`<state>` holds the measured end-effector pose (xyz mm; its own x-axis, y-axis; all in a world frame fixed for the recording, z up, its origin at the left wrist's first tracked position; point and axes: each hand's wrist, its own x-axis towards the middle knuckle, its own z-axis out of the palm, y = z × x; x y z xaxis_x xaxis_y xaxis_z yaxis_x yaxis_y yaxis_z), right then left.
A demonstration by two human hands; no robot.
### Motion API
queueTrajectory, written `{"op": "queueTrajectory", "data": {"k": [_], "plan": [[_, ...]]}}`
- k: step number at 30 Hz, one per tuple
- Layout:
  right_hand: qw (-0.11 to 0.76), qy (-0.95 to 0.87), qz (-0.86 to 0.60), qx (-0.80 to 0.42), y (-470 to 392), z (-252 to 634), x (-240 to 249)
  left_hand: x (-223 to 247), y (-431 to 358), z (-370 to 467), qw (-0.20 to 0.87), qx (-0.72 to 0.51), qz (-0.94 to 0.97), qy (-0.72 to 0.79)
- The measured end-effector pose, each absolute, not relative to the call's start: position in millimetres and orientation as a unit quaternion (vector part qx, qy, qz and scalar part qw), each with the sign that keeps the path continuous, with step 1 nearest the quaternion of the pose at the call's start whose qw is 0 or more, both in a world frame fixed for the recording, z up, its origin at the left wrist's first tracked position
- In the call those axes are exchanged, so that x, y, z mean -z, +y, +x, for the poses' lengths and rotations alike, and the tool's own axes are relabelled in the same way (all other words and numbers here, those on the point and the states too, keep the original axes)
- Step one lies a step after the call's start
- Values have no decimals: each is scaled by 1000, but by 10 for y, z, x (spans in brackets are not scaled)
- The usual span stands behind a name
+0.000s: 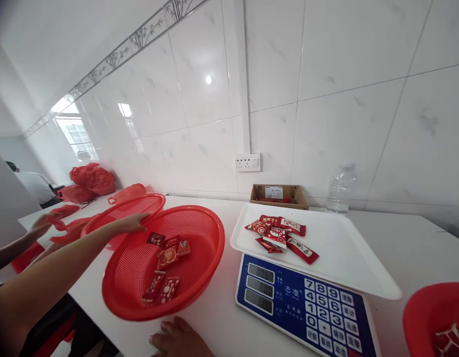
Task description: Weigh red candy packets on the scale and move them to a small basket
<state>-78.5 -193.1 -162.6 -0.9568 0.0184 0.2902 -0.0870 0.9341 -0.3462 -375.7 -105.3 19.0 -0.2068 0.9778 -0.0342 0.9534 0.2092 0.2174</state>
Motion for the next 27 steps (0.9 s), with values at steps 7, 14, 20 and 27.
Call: {"op": "queueTrajectory", "data": {"k": [7, 14, 20, 27], "plan": [[221, -968, 28, -118, -1950, -890, 1835, -198, -999, -3809, 6, 30, 730, 683], [213, -971, -2, -108, -1889, -914, 1944, -240, -920, -3687, -111, 71, 763, 632], [192, -978, 28, -77, -1805, -751, 1745, -291, -912, -3640, -162, 64, 747, 641], [200, -970, 29, -135, -1767, -731, 1756, -373, -814, -3320, -161, -24, 717, 677]]}}
